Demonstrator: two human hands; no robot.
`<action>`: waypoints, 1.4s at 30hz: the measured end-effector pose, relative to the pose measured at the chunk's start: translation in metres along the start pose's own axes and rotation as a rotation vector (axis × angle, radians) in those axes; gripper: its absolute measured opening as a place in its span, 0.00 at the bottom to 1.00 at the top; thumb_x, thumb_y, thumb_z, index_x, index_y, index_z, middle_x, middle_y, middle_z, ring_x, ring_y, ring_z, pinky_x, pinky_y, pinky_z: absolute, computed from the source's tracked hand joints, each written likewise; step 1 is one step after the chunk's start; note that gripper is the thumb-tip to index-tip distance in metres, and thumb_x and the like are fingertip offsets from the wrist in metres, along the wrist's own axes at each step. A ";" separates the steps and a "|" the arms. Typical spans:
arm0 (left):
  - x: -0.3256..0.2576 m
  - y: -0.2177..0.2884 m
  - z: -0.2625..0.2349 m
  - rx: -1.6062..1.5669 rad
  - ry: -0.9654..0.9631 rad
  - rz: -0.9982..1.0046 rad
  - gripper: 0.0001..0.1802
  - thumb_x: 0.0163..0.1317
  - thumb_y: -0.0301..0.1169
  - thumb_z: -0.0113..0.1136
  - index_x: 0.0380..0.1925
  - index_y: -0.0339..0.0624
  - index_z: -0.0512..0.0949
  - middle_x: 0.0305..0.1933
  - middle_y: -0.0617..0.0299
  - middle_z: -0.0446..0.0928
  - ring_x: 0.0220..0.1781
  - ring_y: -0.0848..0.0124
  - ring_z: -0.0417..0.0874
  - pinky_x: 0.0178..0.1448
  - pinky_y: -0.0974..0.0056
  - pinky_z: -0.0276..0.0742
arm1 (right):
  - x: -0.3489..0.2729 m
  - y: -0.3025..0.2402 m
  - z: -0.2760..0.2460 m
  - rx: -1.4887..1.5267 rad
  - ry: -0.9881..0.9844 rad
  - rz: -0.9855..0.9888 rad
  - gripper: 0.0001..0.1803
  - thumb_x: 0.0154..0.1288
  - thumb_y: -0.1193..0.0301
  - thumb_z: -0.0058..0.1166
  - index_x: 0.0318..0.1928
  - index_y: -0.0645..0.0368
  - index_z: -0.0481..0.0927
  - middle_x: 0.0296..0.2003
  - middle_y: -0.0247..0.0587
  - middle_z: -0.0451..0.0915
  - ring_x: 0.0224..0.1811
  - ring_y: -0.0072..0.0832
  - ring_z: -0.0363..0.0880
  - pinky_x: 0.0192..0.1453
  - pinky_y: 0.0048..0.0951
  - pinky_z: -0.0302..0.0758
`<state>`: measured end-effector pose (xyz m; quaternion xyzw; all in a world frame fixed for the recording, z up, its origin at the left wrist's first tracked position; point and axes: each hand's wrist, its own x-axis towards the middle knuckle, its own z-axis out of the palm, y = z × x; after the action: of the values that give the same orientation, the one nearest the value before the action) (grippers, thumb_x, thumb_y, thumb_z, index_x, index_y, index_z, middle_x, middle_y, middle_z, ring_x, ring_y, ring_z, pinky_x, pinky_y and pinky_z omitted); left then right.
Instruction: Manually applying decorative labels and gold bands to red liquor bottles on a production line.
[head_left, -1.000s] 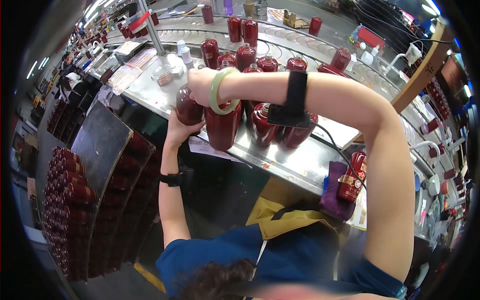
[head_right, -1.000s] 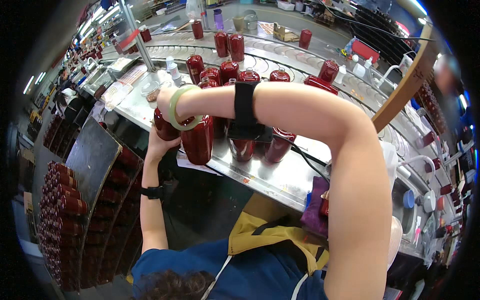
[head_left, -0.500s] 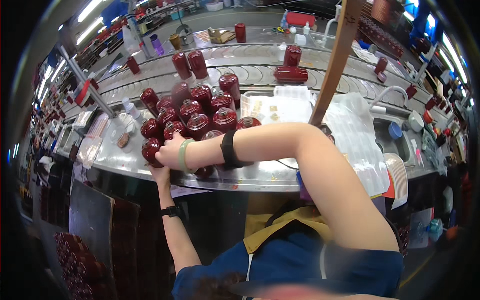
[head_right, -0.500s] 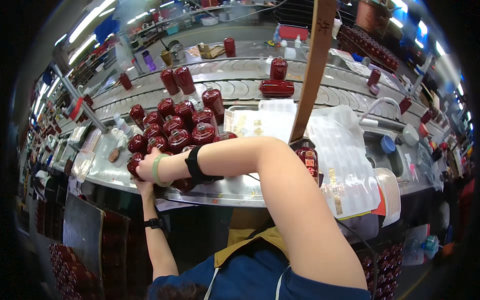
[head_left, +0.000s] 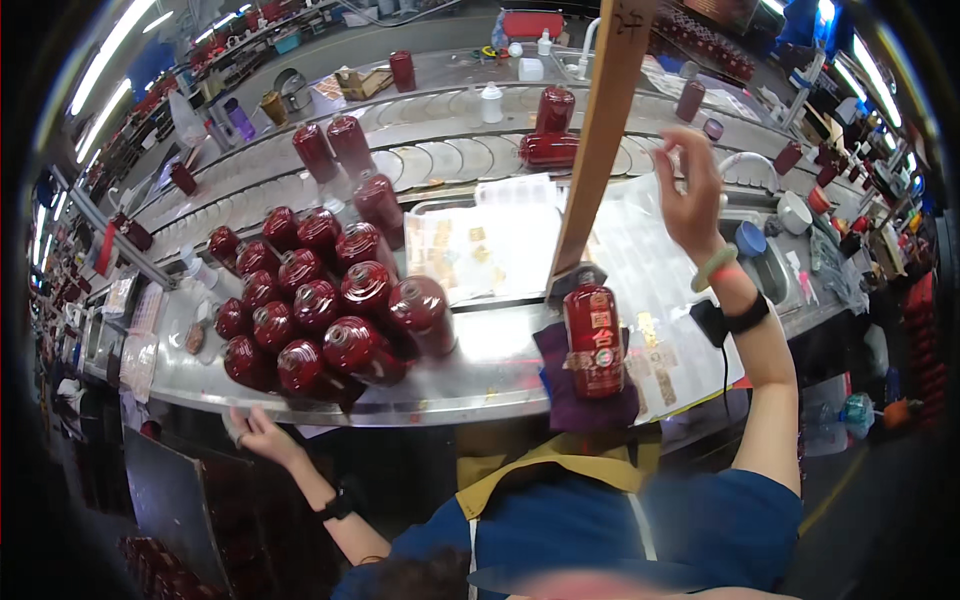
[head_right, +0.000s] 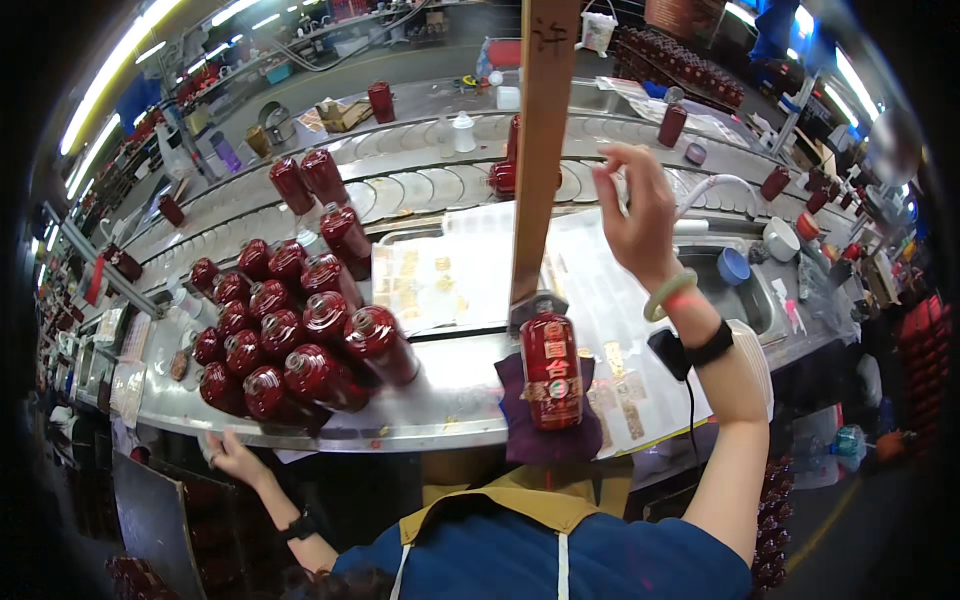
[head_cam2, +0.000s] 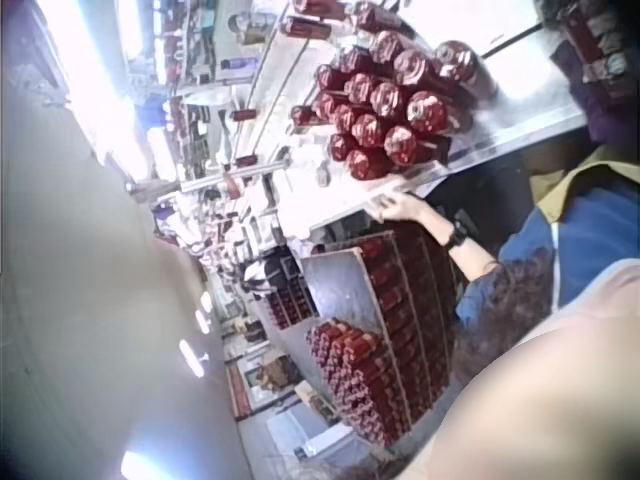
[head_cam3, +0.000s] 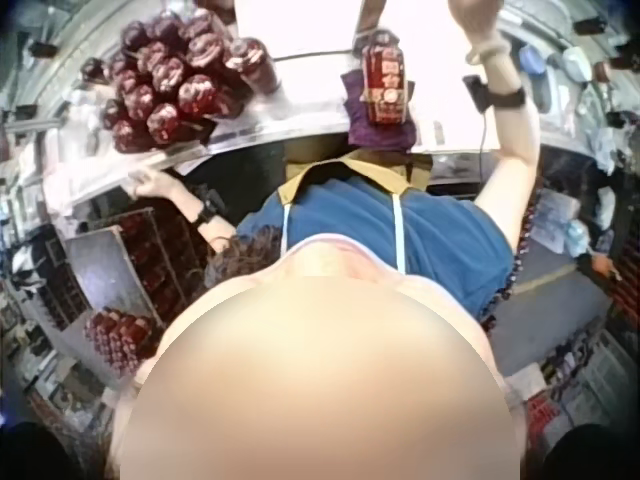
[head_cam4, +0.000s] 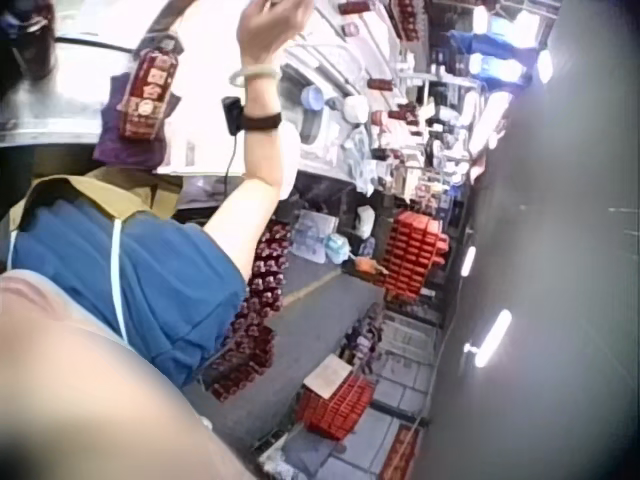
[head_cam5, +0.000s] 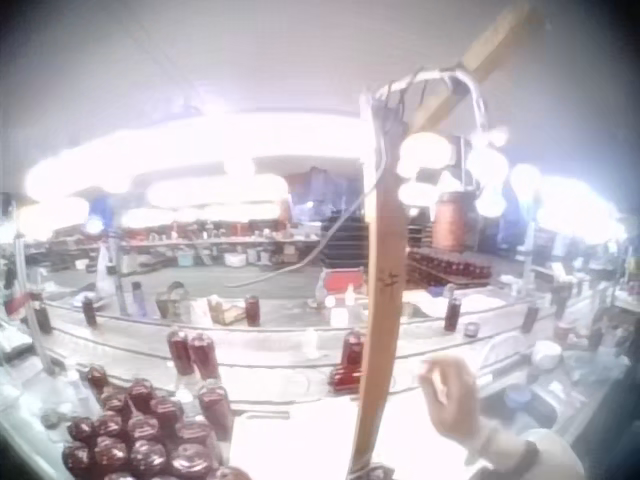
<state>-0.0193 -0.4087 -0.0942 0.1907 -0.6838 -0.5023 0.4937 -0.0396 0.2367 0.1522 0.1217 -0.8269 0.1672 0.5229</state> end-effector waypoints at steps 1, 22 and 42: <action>-0.011 0.030 -0.001 0.028 0.073 0.011 0.31 0.69 0.24 0.62 0.69 0.30 0.64 0.69 0.47 0.70 0.68 0.58 0.74 0.71 0.55 0.72 | 0.003 0.031 0.013 -0.101 -0.060 -0.006 0.13 0.64 0.74 0.63 0.49 0.57 0.79 0.38 0.42 0.79 0.35 0.39 0.80 0.41 0.37 0.77; -0.101 0.188 -0.014 0.469 0.098 0.620 0.22 0.71 0.19 0.56 0.63 0.26 0.68 0.68 0.46 0.70 0.66 0.57 0.77 0.69 0.55 0.76 | -0.020 0.268 0.200 -0.518 -0.862 0.102 0.40 0.39 0.60 0.78 0.55 0.55 0.76 0.49 0.44 0.83 0.56 0.40 0.82 0.56 0.44 0.82; -0.224 0.306 0.111 -0.594 -1.053 0.259 0.59 0.50 0.38 0.82 0.75 0.35 0.53 0.77 0.46 0.60 0.76 0.53 0.66 0.76 0.48 0.65 | -0.038 0.001 -0.095 0.921 -0.659 0.502 0.57 0.40 0.60 0.83 0.69 0.71 0.66 0.56 0.46 0.80 0.58 0.33 0.81 0.66 0.35 0.76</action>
<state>0.0545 -0.0544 0.0649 -0.3130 -0.6842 -0.6339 0.1789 0.0543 0.2767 0.1553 0.1819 -0.7913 0.5784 0.0784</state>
